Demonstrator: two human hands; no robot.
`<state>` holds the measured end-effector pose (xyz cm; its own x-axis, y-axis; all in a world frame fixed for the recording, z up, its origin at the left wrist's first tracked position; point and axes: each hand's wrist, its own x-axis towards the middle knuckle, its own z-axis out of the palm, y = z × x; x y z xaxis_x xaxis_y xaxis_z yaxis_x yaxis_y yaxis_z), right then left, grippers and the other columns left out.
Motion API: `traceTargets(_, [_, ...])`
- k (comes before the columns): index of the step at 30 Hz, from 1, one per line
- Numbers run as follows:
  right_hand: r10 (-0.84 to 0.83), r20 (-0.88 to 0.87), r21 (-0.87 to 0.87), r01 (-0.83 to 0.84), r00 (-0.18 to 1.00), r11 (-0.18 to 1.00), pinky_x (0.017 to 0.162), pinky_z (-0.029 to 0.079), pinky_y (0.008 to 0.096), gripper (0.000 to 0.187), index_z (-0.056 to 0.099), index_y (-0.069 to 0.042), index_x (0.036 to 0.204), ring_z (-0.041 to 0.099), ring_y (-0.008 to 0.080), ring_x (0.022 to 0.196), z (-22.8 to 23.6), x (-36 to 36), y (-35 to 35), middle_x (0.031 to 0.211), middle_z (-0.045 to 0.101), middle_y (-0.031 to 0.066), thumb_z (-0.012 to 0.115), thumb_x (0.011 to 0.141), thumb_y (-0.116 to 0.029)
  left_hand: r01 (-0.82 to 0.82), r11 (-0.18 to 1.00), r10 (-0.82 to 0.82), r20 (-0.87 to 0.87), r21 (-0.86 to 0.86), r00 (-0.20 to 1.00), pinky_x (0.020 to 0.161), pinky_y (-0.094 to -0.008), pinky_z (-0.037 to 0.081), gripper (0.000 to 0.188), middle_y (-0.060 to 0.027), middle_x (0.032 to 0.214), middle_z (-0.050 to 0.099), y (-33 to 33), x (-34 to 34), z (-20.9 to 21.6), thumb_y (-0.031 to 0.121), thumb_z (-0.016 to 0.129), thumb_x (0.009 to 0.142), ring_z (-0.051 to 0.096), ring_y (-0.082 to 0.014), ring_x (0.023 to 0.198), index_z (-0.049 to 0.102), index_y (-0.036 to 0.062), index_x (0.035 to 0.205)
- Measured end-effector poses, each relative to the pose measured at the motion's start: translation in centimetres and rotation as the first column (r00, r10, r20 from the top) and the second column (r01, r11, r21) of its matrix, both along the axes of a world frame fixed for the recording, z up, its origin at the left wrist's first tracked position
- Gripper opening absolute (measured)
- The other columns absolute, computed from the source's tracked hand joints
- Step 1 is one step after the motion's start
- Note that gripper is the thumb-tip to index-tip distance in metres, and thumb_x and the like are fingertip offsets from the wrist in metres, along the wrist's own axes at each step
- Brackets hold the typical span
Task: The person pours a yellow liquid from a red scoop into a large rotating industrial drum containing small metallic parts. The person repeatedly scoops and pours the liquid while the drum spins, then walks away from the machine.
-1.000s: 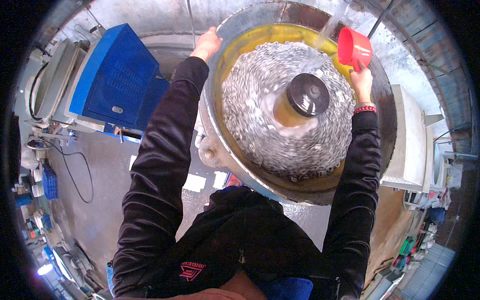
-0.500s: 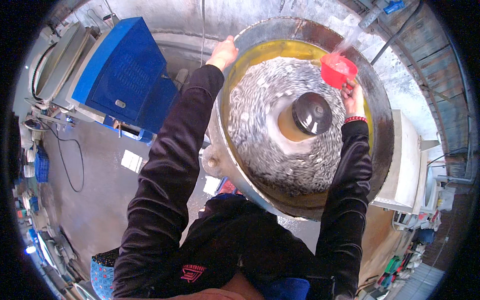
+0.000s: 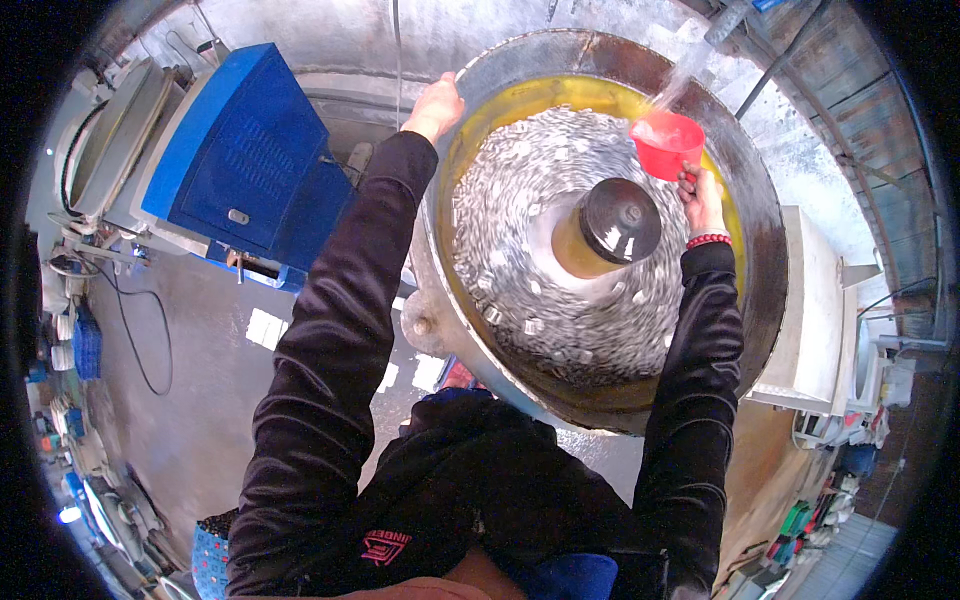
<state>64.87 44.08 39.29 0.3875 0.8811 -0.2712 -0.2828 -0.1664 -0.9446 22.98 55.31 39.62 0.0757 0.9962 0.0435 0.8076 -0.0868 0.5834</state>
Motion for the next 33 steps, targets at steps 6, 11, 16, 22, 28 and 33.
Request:
traceTargets(6, [0.233,0.963,-0.221,-0.099,0.137,0.97,0.069,0.046,0.0347,0.05,0.051,-0.007,0.118,0.06,0.0296,0.079,2.9,0.8,-2.9,0.09,0.062,0.0195,0.061,0.069,-0.014,0.019,0.999,-0.018,-0.027,0.041,0.999,0.085,-0.0433,0.043,0.028,-0.026,0.104,0.056,0.2,-0.1,-0.2,0.007,0.044,0.078,0.053,-0.0372,0.101,0.048,-0.0012,0.105])
traceTargets(11, [0.244,0.961,-0.235,0.082,-0.131,0.968,0.082,0.044,0.0416,0.05,0.051,-0.018,0.12,0.055,0.0355,0.096,5.9,1.0,-4.3,0.099,0.058,0.0223,0.057,0.07,-0.016,0.032,0.999,-0.031,-0.034,0.027,0.999,0.086,-0.0435,0.042,0.031,-0.0271,0.106,0.054,0.1,-0.1,0.1,0.006,0.043,0.078,0.052,-0.038,0.103,0.047,-0.0012,0.107])
traceTargets(16, [-0.106,0.994,0.102,0.11,0.037,0.989,0.064,0.049,0.0382,0.05,0.05,-0.007,0.12,0.062,0.0293,0.074,4.4,1.2,-2.5,0.087,0.063,0.0191,0.059,0.072,-0.015,0.032,0.999,-0.031,-0.068,0.005,0.997,0.087,-0.0432,0.042,0.032,-0.0272,0.106,0.054,0.3,-0.1,0.0,0.006,0.041,0.078,0.052,-0.0377,0.104,0.046,-0.0011,0.109])
traceTargets(22, [0.021,0.007,-0.014,-0.021,1.0,1.0,0.034,0.026,0.0223,0.019,0.045,-0.005,0.093,0.036,0.0089,0.039,2.7,0.8,1.4,0.062,0.049,0.0063,0.055,0.077,-0.008,0.013,1.0,-0.013,-0.069,0.012,0.998,0.087,-0.0432,0.041,0.032,-0.027,0.106,0.054,0.5,-0.2,-0.4,0.007,0.04,0.08,0.051,-0.0374,0.104,0.046,-0.0005,0.11])
traceTargets(28, [0.0,-0.367,0.026,0.01,0.93,1.0,0.034,0.022,0.0184,0.011,0.042,-0.004,0.087,0.029,0.0061,0.039,0.0,-1.1,1.9,0.066,0.046,0.0065,0.05,0.08,-0.004,0.016,0.999,-0.014,-0.053,0.034,0.999,0.087,-0.0432,0.041,0.032,-0.0262,0.106,0.055,0.4,-0.1,-0.4,0.011,0.045,0.08,0.052,-0.0374,0.103,0.046,-0.0009,0.11])
traceTargets(33, [0.014,-0.409,0.125,0.041,0.912,0.991,0.034,0.022,0.0189,0.012,0.042,-0.003,0.088,0.03,0.0064,0.04,-0.9,-1.5,1.6,0.066,0.046,0.0077,0.051,0.079,-0.004,0.043,0.999,-0.042,-0.077,0.022,0.996,0.088,-0.0419,0.04,0.048,-0.0263,0.108,0.053,0.5,-0.2,-0.2,0.018,0.057,0.078,0.05,-0.0369,0.105,0.041,-0.0013,0.119])
